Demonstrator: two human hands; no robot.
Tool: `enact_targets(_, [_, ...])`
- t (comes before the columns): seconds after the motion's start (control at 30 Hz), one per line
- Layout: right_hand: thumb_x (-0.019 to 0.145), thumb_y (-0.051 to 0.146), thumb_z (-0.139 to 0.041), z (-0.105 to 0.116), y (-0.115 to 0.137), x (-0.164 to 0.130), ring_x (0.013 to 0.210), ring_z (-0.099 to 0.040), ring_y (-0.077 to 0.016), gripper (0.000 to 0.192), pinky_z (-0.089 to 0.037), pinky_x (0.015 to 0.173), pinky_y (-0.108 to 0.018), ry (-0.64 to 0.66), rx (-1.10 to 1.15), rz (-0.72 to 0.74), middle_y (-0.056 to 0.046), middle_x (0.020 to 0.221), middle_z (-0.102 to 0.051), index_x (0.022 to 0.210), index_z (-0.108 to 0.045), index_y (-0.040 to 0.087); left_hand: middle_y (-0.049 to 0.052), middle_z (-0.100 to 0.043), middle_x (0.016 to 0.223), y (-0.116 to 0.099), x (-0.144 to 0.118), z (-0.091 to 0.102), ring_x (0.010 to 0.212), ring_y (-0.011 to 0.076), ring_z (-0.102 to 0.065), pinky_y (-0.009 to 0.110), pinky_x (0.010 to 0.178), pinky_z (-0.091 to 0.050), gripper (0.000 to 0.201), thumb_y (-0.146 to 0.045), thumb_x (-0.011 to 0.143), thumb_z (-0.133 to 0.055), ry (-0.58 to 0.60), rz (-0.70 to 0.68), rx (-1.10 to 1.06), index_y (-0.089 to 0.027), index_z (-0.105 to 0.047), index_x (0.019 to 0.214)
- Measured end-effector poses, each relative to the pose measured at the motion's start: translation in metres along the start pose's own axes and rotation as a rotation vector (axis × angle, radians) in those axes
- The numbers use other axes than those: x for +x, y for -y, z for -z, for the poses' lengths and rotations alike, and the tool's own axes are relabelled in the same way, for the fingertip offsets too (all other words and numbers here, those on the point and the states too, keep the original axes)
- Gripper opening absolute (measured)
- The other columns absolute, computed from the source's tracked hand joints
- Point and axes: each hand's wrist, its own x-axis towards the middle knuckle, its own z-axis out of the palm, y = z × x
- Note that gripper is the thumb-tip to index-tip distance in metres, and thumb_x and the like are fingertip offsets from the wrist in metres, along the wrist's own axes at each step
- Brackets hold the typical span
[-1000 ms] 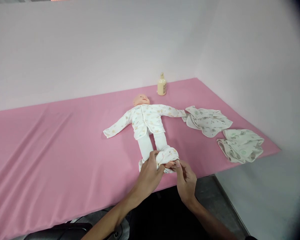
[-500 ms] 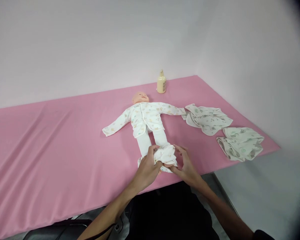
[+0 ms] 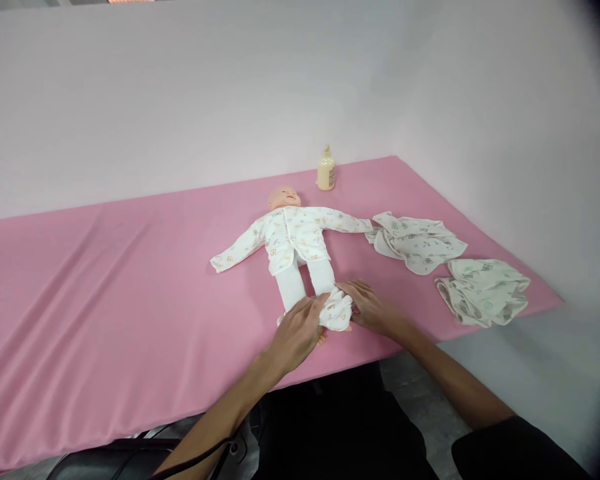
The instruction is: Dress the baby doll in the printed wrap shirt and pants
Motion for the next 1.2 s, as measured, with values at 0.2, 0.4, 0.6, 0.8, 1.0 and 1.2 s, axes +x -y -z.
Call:
enact_targets(0.2, [0.073, 0.022, -0.074, 0.014, 0.005, -0.008, 0.125, -0.054, -0.0264, 0.064, -0.04, 0.106, -0.04, 0.122, 0.097, -0.132, -0.009, 0.133, -0.06, 0.135, -0.057, 0.021, 0.008, -0.057, 0.125, 0.003, -0.005, 0.017, 0.12, 0.0254, -0.048, 0.043, 0.105, -0.039, 0.049, -0.023, 0.087, -0.056, -0.044, 0.041, -0.012, -0.023, -0.047, 0.136])
enact_targets(0.4, [0.083, 0.038, -0.068, 0.05, 0.003, 0.006, 0.123, -0.056, -0.0256, 0.05, -0.044, 0.104, -0.045, 0.346, 0.38, -0.234, -0.008, 0.134, -0.059, 0.131, -0.059, 0.025, 0.007, -0.056, 0.128, 0.022, -0.038, 0.06, 0.124, 0.0265, -0.048, 0.043, 0.105, -0.042, 0.047, -0.051, 0.089, -0.057, 0.017, 0.252, -0.205, -0.027, -0.054, 0.129])
enact_targets(0.6, [0.088, 0.039, -0.061, 0.041, -0.008, 0.034, 0.1, -0.06, -0.0194, 0.032, -0.048, 0.088, -0.035, 0.397, 0.317, -0.27, -0.006, 0.111, -0.064, 0.113, -0.064, 0.02, 0.006, -0.059, 0.123, 0.04, -0.043, 0.07, 0.116, 0.0215, -0.055, 0.038, 0.101, -0.046, 0.034, -0.043, 0.092, -0.052, 0.173, 0.313, -0.403, -0.024, -0.059, 0.119])
enact_targets(0.8, [0.083, 0.033, -0.065, 0.033, -0.009, 0.042, 0.079, -0.055, -0.0143, 0.022, -0.045, 0.071, -0.027, 0.557, 0.354, -0.281, -0.001, 0.091, -0.061, 0.099, -0.059, 0.019, 0.004, -0.06, 0.102, 0.043, -0.037, 0.055, 0.099, 0.0207, -0.054, 0.036, 0.09, -0.047, 0.027, -0.043, 0.087, -0.057, 0.134, 0.22, -0.241, -0.022, -0.059, 0.104])
enact_targets(1.0, [0.085, 0.029, -0.058, 0.026, -0.015, 0.045, 0.077, -0.051, -0.014, 0.016, -0.041, 0.066, -0.026, 0.479, 0.271, -0.274, -0.002, 0.089, -0.058, 0.095, -0.059, 0.018, 0.004, -0.056, 0.1, 0.051, -0.033, 0.054, 0.092, 0.018, -0.052, 0.032, 0.083, -0.046, 0.026, -0.045, 0.093, -0.047, 0.182, 0.271, -0.337, -0.02, -0.054, 0.1])
enact_targets(1.2, [0.082, 0.019, -0.049, 0.009, -0.016, 0.048, 0.069, -0.045, -0.0116, 0.008, -0.036, 0.06, -0.024, 0.339, 0.194, -0.282, 0.002, 0.079, -0.05, 0.088, -0.054, 0.019, 0.002, -0.055, 0.094, 0.056, -0.034, 0.046, 0.083, 0.0168, -0.049, 0.029, 0.072, -0.042, 0.027, -0.048, 0.09, -0.052, 0.171, 0.279, -0.294, -0.021, -0.051, 0.094])
